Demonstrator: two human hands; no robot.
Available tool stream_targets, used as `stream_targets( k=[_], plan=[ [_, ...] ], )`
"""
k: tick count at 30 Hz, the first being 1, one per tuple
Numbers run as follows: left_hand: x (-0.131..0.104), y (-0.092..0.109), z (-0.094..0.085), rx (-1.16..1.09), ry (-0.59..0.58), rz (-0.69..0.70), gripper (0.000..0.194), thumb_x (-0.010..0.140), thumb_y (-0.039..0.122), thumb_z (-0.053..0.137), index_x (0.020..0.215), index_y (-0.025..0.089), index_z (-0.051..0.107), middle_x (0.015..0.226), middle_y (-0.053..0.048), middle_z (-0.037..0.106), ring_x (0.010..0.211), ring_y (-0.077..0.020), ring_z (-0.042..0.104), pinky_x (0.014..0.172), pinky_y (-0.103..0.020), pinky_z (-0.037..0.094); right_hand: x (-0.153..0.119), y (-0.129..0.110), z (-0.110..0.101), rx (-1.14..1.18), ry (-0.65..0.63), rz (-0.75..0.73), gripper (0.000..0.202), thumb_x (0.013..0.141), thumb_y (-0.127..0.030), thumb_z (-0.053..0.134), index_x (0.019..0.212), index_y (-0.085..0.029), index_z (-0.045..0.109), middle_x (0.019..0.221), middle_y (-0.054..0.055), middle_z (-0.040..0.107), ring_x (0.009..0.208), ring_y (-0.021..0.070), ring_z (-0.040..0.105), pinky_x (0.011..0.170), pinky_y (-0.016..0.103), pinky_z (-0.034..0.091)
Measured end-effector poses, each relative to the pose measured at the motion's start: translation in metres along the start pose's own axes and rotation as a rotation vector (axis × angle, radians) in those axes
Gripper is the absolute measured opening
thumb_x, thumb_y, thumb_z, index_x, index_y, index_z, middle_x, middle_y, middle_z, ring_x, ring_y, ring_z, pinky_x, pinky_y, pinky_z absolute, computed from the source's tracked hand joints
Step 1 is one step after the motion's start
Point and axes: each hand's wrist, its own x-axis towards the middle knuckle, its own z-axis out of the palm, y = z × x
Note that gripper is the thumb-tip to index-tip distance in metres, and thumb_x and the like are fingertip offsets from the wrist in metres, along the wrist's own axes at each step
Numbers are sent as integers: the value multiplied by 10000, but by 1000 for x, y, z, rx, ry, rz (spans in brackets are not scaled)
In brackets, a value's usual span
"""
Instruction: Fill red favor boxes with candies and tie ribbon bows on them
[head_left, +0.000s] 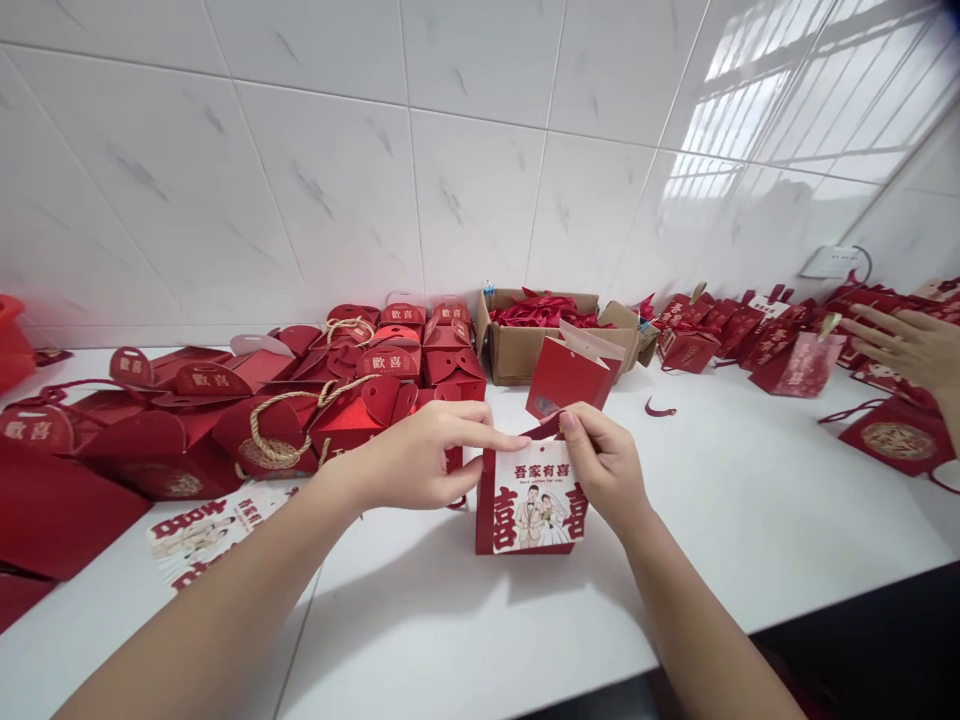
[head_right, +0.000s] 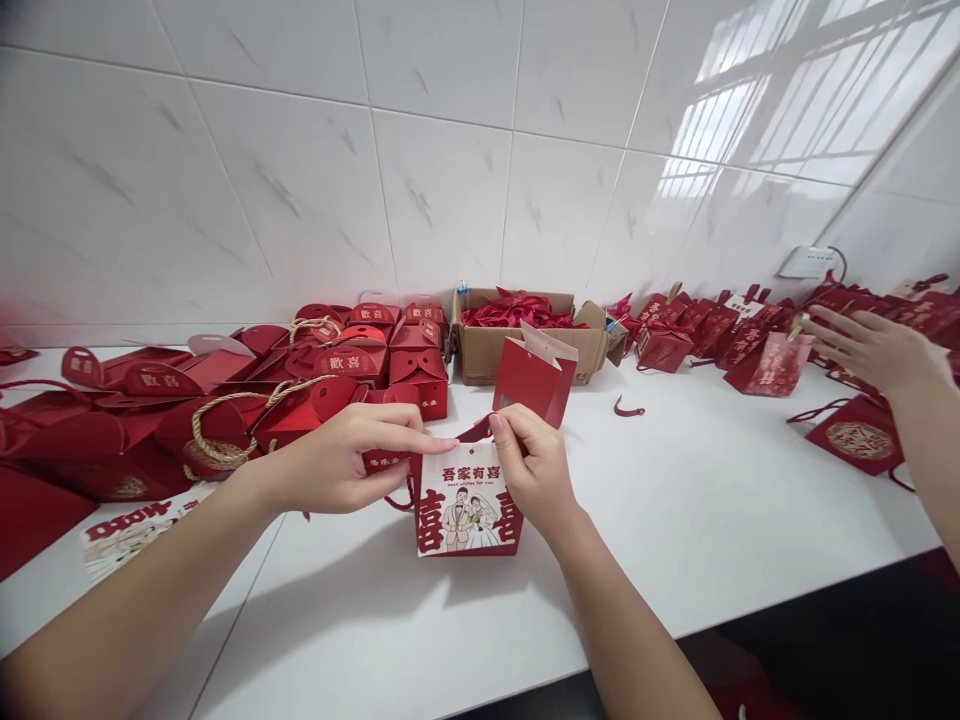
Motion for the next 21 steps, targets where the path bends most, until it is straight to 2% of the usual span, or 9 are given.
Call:
stream_targets(
  k=[3,5,6,8,10,13,17,21],
  plan=[
    [2,5,3,-104,23,15,407,757,87,517,1114,225,654,1007,-51,626,824,-150,596,709,-251,483,0,0,0,-25,15,-15,299,957,-324,411,695,-202,489,653,1,485,596,133,442,570,279,356],
    [5,11,11,-177,74,-26,282,794,135,538,1055,194,625,1070,-54,636,923,-168,607,810,-278,489,-1,0,-1,-33,16,-33,289,955,-314,414,704,-201,500,663,5,505,607,135,461,579,279,366],
    [7,13,17,-202,102,-75,216,825,177,541,1034,184,595,1042,-50,645,902,-161,612,806,-278,490,-1,0,-1,-31,14,-40,282,953,-308,416,710,-199,508,672,9,517,618,137,474,588,279,373],
    [11,18,30,-235,148,-195,150,872,246,524,1007,179,528,938,-30,646,761,-130,605,695,-253,489,-1,0,0,-14,10,-42,274,951,-298,420,718,-196,521,696,16,541,645,139,498,608,277,385],
    [14,20,41,-248,179,-254,119,889,255,498,984,182,492,887,-18,629,682,-113,578,613,-237,465,-1,-1,1,14,24,-18,281,952,-298,420,710,-194,520,689,10,533,638,132,490,602,270,381],
    [16,19,50,-248,198,-226,80,891,229,482,954,184,502,870,-20,623,718,-124,581,626,-237,462,-1,-3,3,73,64,60,315,950,-332,425,677,-192,492,640,-10,482,592,116,450,559,256,359],
    [17,16,50,-241,218,-197,68,883,212,488,936,179,516,838,-20,618,725,-132,579,641,-246,465,-2,-5,4,169,66,168,359,933,-410,446,652,-190,480,610,-17,463,559,110,432,515,246,342],
    [17,17,51,-238,241,-180,61,875,204,496,921,177,526,823,-15,617,716,-131,575,660,-254,470,-3,-5,5,235,66,208,372,921,-441,461,651,-188,495,599,-20,449,540,105,407,494,242,327]
  ],
)
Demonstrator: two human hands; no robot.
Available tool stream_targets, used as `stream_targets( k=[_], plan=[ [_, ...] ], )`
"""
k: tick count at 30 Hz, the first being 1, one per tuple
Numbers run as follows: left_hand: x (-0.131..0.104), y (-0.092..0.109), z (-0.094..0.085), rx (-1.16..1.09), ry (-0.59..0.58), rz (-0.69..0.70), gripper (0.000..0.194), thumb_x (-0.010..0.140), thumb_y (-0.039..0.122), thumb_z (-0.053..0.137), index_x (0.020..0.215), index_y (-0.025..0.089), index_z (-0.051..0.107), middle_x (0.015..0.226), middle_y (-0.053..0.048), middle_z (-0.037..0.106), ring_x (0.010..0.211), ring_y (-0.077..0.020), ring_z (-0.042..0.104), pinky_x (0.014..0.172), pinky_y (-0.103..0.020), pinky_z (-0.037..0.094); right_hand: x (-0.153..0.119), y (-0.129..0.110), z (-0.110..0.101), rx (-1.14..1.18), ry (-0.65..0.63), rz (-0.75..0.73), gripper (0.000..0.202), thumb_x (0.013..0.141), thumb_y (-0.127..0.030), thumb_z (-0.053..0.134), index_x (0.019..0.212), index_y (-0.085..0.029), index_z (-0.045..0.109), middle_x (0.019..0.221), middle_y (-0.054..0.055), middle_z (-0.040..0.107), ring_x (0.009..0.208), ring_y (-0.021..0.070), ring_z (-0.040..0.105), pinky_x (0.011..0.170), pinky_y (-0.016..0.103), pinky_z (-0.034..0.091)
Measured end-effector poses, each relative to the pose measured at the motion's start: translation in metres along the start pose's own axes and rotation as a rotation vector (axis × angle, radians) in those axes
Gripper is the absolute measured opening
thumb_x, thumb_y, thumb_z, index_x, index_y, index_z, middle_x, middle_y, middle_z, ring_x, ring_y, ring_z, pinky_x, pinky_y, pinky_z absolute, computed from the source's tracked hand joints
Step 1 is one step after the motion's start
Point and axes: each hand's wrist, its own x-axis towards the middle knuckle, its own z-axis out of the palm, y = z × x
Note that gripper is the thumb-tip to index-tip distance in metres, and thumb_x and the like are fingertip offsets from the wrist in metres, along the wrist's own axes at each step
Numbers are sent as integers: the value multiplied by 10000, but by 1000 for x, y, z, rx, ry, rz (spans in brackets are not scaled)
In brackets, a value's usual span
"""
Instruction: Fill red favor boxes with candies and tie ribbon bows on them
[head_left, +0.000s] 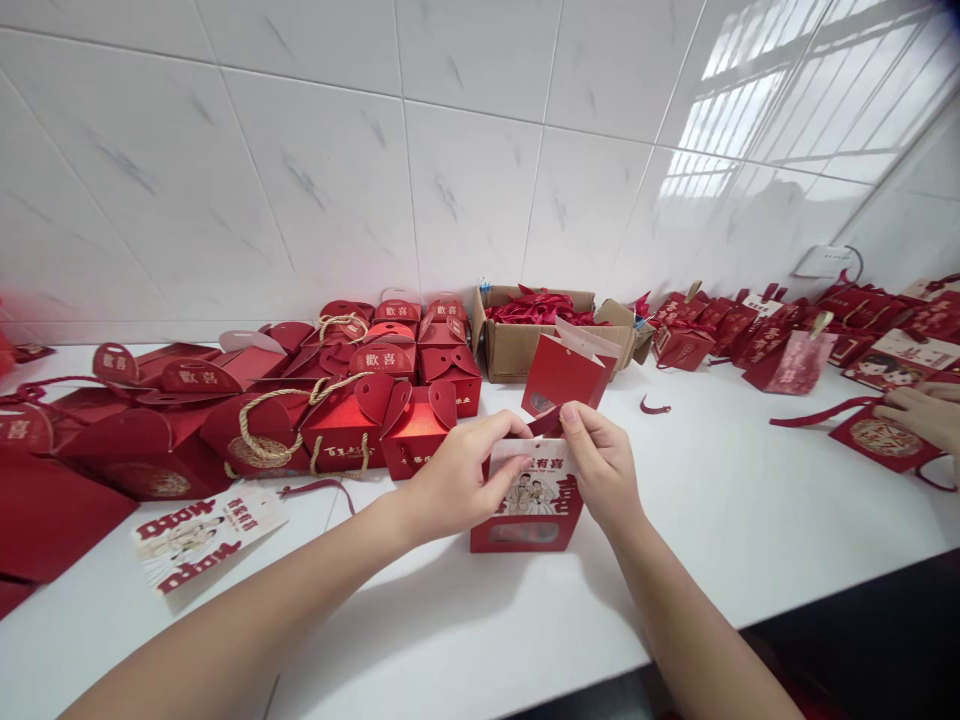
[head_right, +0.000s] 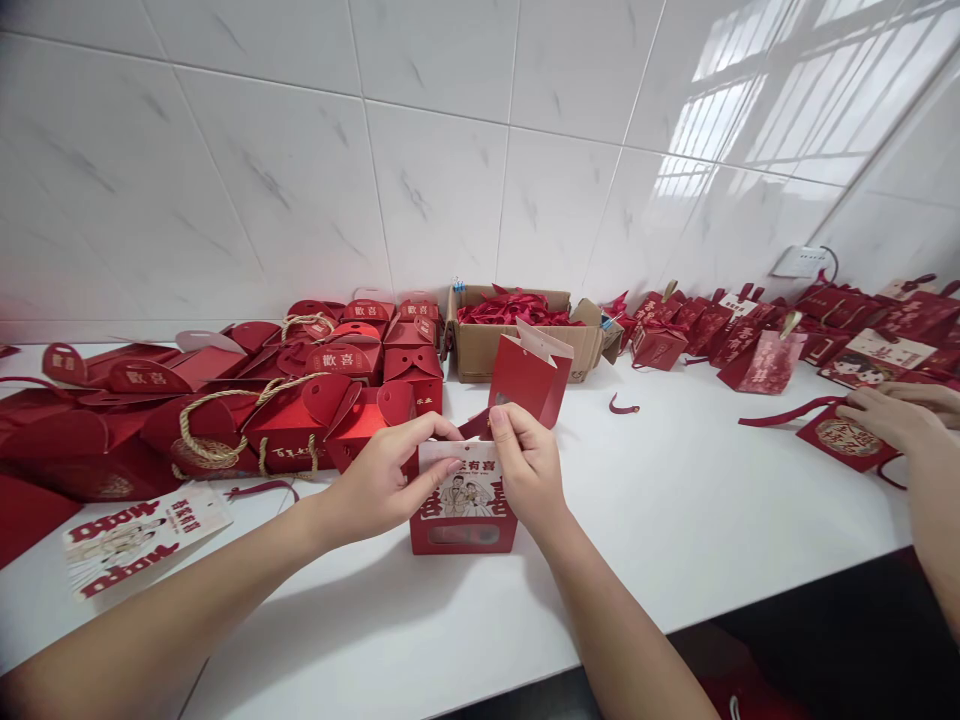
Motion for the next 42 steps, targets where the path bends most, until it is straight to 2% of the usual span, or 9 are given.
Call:
stream_targets(
  k=[6,9,15,24,28,35,42],
  plan=[
    [0,1,2,-2,22,-27,67,866,203,504,918,179,540,853,-26,636,756,-143,595,679,-261,475,0,1,3,-20,23,-17,381,921,-438,461,634,-190,491,595,-18,441,545,108,404,505,247,341],
    [-1,2,1,-4,2,-45,70,866,213,502,913,178,540,860,-32,636,760,-146,597,665,-258,474,0,0,2,-45,27,-40,366,925,-424,455,650,-191,519,625,-5,507,583,123,479,543,255,389],
    [-1,5,-1,-5,-28,-80,71,869,230,495,897,176,531,849,-32,623,754,-147,585,654,-258,465,2,-4,-3,-132,-2,-96,253,905,-346,518,785,-189,676,785,41,658,738,160,601,648,279,460],
    [0,4,-1,-22,-29,-81,35,853,215,504,866,182,502,795,-12,603,684,-132,549,604,-247,439,2,-13,-10,-78,-81,105,191,807,-379,646,780,-228,759,853,49,722,823,210,653,727,342,510],
    [-1,3,-1,-27,-20,-77,34,852,213,504,869,185,501,799,-10,601,693,-136,554,611,-249,435,2,-14,-10,-120,-119,129,187,803,-372,647,780,-224,759,847,47,720,801,199,643,707,326,494],
    [-2,1,0,-36,-22,-55,44,859,205,506,897,183,512,847,-14,613,751,-146,575,666,-260,444,5,-15,-11,-117,-163,203,266,805,-400,612,705,-179,723,682,31,651,665,154,548,588,272,404],
    [-2,2,-1,-41,-17,-42,33,859,186,504,891,185,506,854,-17,613,761,-149,579,672,-262,444,3,-14,-8,-86,-110,254,270,766,-370,616,601,-161,659,598,6,569,583,123,472,540,254,347]
  ],
)
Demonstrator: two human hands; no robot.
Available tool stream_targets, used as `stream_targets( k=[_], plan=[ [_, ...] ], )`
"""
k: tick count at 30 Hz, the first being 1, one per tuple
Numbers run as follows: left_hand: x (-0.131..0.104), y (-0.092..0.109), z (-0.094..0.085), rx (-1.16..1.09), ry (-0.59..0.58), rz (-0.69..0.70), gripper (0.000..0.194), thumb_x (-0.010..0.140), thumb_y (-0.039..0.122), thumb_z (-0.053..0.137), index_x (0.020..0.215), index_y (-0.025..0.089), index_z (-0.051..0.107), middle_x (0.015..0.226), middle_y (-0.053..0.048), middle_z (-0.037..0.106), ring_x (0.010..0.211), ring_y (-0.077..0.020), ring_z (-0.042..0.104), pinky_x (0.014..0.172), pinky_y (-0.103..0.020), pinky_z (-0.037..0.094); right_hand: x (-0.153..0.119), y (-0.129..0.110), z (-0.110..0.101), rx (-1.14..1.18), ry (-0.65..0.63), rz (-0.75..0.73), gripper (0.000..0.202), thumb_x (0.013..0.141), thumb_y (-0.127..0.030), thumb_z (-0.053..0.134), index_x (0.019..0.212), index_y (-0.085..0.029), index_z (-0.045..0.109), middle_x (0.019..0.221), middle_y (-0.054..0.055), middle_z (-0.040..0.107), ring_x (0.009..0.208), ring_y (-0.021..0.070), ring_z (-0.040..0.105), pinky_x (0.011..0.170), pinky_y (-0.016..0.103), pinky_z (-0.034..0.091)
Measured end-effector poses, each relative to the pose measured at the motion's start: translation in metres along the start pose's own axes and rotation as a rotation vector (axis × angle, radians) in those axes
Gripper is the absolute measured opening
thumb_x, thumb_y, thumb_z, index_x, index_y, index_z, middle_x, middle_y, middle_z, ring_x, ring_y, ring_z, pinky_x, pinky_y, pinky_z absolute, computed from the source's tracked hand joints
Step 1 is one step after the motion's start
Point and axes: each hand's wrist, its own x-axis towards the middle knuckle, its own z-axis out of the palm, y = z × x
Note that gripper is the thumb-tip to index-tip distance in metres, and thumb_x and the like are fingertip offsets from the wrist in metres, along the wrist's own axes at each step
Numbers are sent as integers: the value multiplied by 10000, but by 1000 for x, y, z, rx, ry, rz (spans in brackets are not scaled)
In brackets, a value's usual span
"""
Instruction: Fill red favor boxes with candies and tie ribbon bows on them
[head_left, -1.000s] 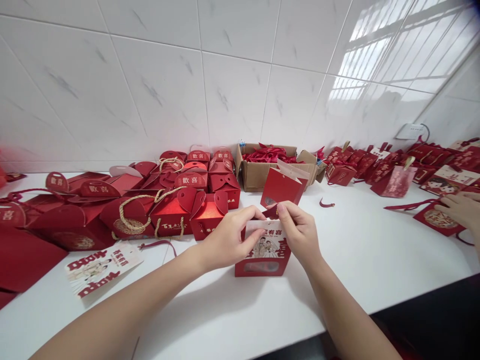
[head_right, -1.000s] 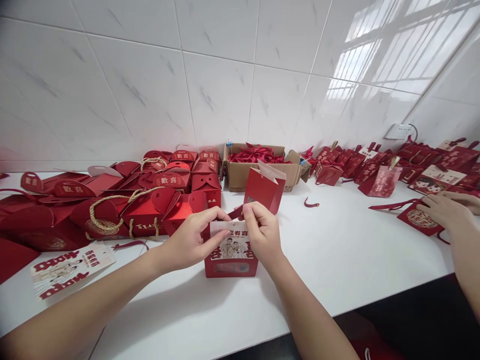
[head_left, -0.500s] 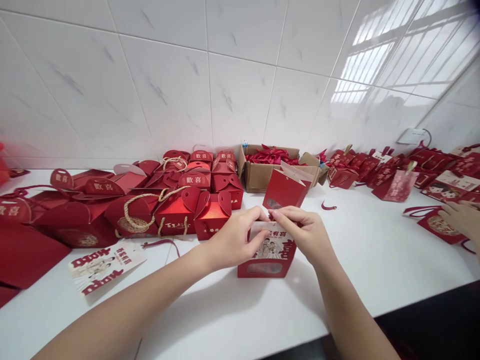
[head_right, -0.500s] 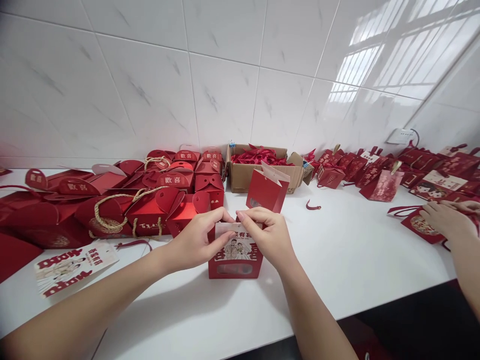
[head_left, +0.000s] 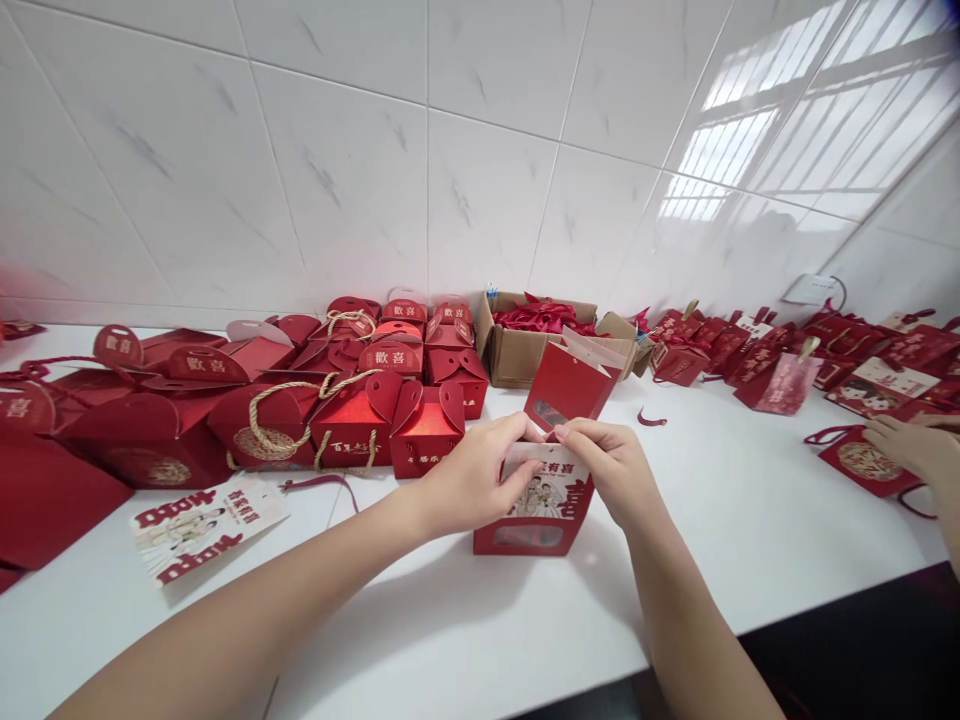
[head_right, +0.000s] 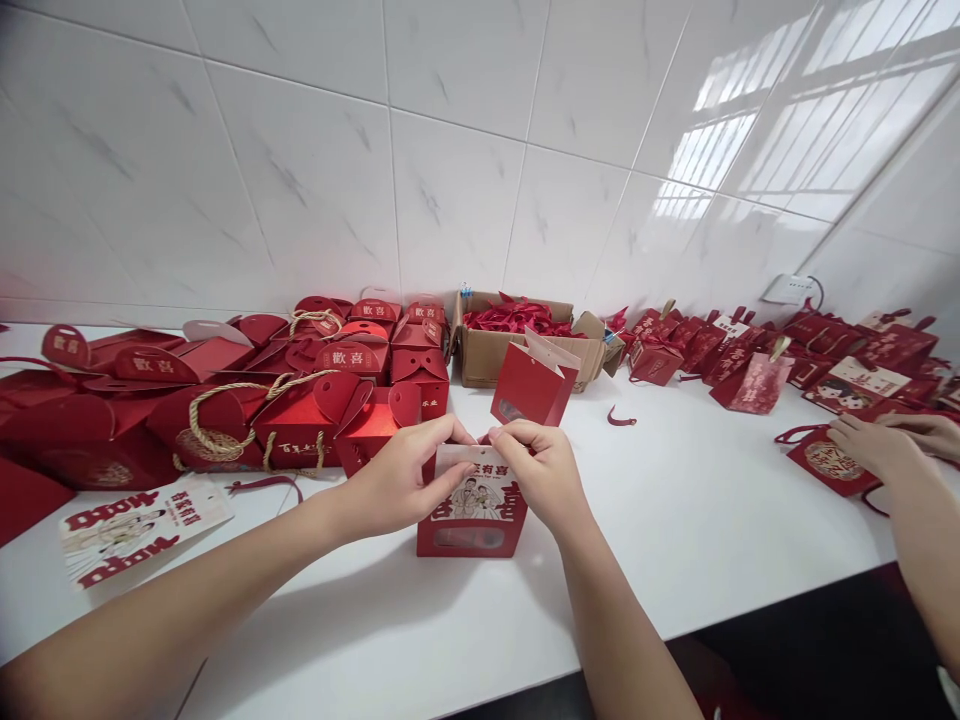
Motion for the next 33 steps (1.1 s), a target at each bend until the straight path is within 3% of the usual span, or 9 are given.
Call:
stream_targets(
  k=[5,13,18,23,28,33],
  plan=[
    [-1,-1,1,-6,-4,-10,40,866,188,491,902,184,508,852,-14,607,750,-144,568,670,-261,443,1,2,1,57,-5,33,282,783,-383,602,633,-154,671,607,7,563,583,117,464,541,249,337],
    [-2,-3,4,-8,43,7,74,868,191,495,935,190,463,878,-13,577,772,-141,558,687,-263,454,2,4,-6,-43,-142,-170,405,904,-405,493,639,-160,676,737,43,597,649,129,516,578,267,375],
    [-3,-3,7,44,106,5,153,853,183,512,996,186,460,972,-51,549,901,-174,556,794,-311,470,3,8,-16,-86,-303,-288,150,835,-311,637,881,-196,722,911,56,644,813,167,594,690,280,458],
    [-2,0,5,-24,59,-38,198,865,208,513,1059,199,474,1049,-53,612,960,-181,597,847,-319,467,7,8,-24,-100,-417,-345,172,838,-256,630,987,-214,703,913,48,634,855,173,583,745,307,476],
    [-2,1,4,-63,32,-100,243,872,232,515,1094,215,416,851,4,639,731,-141,613,685,-261,466,8,12,-24,-108,-372,-286,240,819,-287,653,1043,-218,707,935,58,680,888,199,611,801,355,489],
    [-1,0,4,-14,35,-89,228,872,251,513,1074,215,412,792,21,594,687,-138,587,643,-255,438,5,18,-24,-91,-303,-208,316,774,-294,705,1087,-253,685,1092,58,688,1013,234,625,856,377,497]
  ],
)
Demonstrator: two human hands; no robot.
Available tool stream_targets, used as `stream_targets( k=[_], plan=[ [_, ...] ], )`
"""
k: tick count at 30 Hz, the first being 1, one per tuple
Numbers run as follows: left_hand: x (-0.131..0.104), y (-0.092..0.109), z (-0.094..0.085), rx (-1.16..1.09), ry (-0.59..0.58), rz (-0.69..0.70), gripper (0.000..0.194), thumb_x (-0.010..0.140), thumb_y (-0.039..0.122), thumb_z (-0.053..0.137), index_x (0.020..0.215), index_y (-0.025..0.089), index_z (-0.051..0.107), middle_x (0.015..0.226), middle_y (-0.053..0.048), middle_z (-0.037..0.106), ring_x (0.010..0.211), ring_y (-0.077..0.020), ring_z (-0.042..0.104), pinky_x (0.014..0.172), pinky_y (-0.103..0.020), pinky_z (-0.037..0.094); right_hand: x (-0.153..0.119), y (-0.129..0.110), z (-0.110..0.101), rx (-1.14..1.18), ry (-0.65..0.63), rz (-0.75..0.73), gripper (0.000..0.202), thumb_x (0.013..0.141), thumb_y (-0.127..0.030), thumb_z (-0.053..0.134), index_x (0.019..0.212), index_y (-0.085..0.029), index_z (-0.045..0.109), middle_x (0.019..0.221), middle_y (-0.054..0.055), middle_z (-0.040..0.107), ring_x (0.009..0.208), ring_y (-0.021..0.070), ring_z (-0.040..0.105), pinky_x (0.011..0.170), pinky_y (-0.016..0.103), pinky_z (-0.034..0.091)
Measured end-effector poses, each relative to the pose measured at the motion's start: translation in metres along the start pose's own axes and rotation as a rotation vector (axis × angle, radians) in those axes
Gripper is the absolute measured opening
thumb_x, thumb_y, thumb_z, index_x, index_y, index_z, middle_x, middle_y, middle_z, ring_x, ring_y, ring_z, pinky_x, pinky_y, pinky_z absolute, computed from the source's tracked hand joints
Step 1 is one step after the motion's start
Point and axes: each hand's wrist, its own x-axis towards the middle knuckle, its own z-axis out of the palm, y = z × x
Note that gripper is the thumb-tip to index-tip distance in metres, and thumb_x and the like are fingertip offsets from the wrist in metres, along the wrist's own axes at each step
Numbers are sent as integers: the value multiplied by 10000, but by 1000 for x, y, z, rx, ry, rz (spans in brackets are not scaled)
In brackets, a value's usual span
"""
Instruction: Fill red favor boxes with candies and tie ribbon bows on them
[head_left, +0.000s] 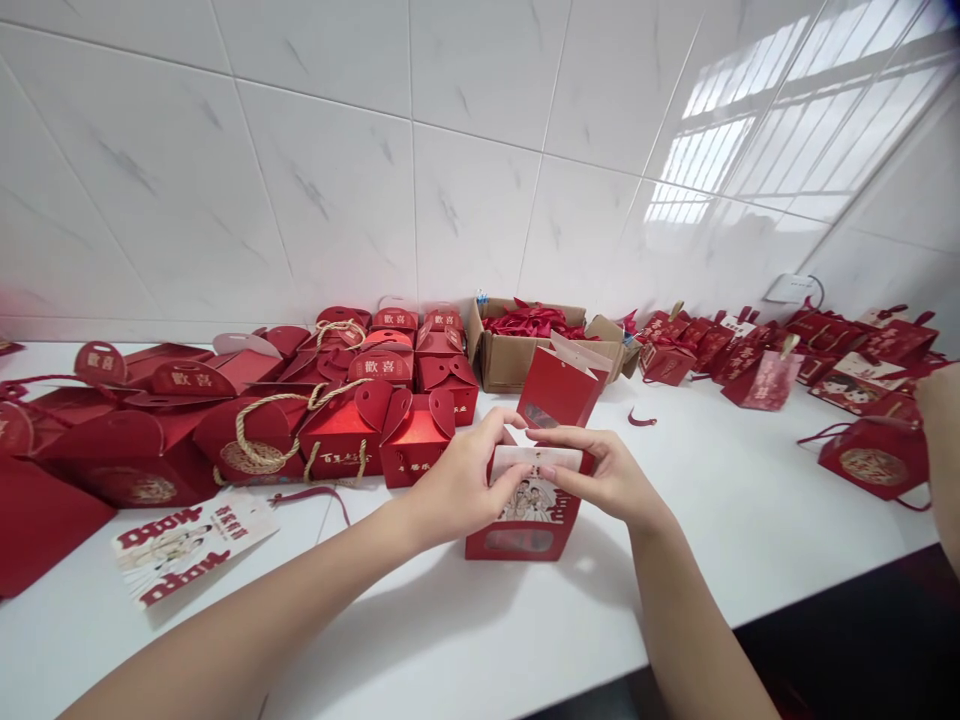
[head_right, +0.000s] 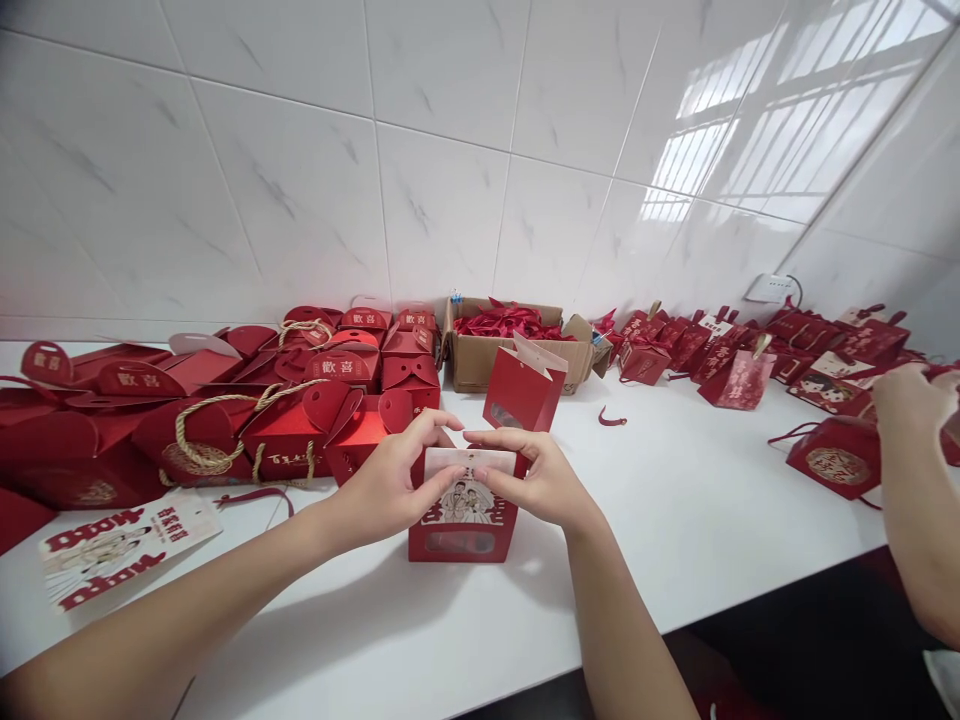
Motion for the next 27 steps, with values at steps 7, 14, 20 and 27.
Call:
stream_targets(
  k=[7,14,20,27],
  plan=[
    [-1,-1,-1,16,-6,-1,208,872,241,512,1054,217,414,832,12,576,739,-144,581,695,-274,453,1,0,2,66,-6,-35,187,789,-295,697,968,-244,687,989,37,668,951,199,623,833,338,499],
    [-1,-4,0,70,137,54,260,825,244,596,1029,216,436,880,1,571,832,-150,582,732,-268,469,1,-1,4,279,7,113,202,722,-280,765,915,-251,712,957,11,650,892,165,630,755,277,519],
    [-4,10,-30,183,-15,-101,284,763,249,645,987,227,472,815,14,623,669,-141,604,551,-227,452,2,-3,7,480,-9,301,258,671,-285,802,892,-198,702,849,18,698,726,152,677,667,273,545],
    [-13,26,-82,237,29,-207,64,798,263,608,754,216,605,647,10,667,512,-134,604,428,-217,445,1,-8,8,467,14,337,272,652,-305,811,863,-178,695,793,36,724,718,176,695,663,294,555]
  ],
)
